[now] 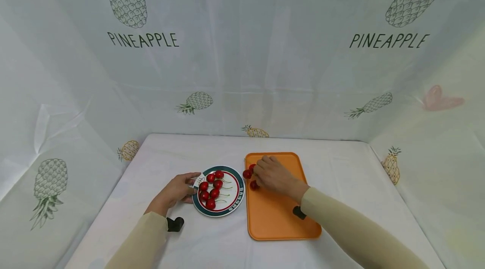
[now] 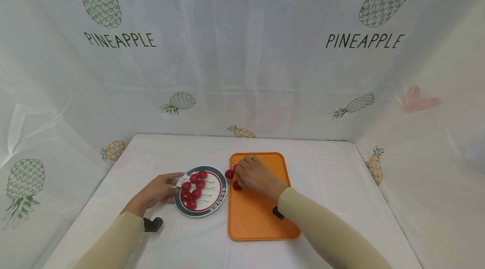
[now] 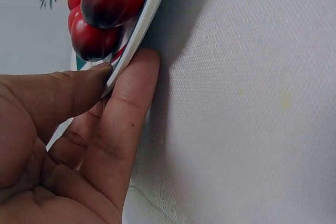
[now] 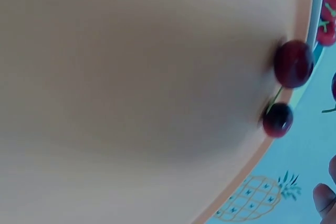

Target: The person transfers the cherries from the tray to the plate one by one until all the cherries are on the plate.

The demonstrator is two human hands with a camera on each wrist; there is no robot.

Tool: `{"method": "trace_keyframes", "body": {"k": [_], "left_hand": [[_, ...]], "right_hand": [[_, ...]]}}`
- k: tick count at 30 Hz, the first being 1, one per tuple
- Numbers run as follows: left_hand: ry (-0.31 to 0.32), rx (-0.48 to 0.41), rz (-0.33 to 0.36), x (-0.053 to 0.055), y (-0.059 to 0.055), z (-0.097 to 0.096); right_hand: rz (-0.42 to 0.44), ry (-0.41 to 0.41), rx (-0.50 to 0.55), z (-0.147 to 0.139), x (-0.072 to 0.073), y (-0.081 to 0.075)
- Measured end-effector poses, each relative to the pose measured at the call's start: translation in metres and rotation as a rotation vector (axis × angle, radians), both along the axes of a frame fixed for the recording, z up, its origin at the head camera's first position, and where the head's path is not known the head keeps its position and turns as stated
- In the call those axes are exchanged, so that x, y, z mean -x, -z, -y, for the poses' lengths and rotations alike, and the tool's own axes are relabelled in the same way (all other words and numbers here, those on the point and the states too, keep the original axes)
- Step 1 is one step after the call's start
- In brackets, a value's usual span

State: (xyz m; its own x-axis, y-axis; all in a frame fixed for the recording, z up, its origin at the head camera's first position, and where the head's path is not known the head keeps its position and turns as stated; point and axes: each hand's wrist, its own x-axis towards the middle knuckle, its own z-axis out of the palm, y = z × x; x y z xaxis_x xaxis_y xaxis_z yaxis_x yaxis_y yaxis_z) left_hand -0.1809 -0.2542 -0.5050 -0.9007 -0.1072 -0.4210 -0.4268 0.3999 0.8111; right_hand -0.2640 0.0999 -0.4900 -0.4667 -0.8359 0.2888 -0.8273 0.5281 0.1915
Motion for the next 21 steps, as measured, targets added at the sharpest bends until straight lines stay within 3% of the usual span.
{"method": "trace_keyframes", "body": {"k": [10, 14, 21], "left_hand": [[0.006, -0.006, -0.011, 0.0, 0.001, 0.0], [0.009, -0.005, -0.011, 0.0, 0.0, 0.0], [0.008, -0.003, -0.016, -0.001, 0.001, 0.0]], "right_hand": [[-0.037, -0.005, 0.008, 0.039, -0.016, 0.003], [-0.033, 0.079, 0.054, 0.057, -0.026, 0.007], [0.073, 0.302, 0.065, 0.088, -0.036, 0.007]]}}
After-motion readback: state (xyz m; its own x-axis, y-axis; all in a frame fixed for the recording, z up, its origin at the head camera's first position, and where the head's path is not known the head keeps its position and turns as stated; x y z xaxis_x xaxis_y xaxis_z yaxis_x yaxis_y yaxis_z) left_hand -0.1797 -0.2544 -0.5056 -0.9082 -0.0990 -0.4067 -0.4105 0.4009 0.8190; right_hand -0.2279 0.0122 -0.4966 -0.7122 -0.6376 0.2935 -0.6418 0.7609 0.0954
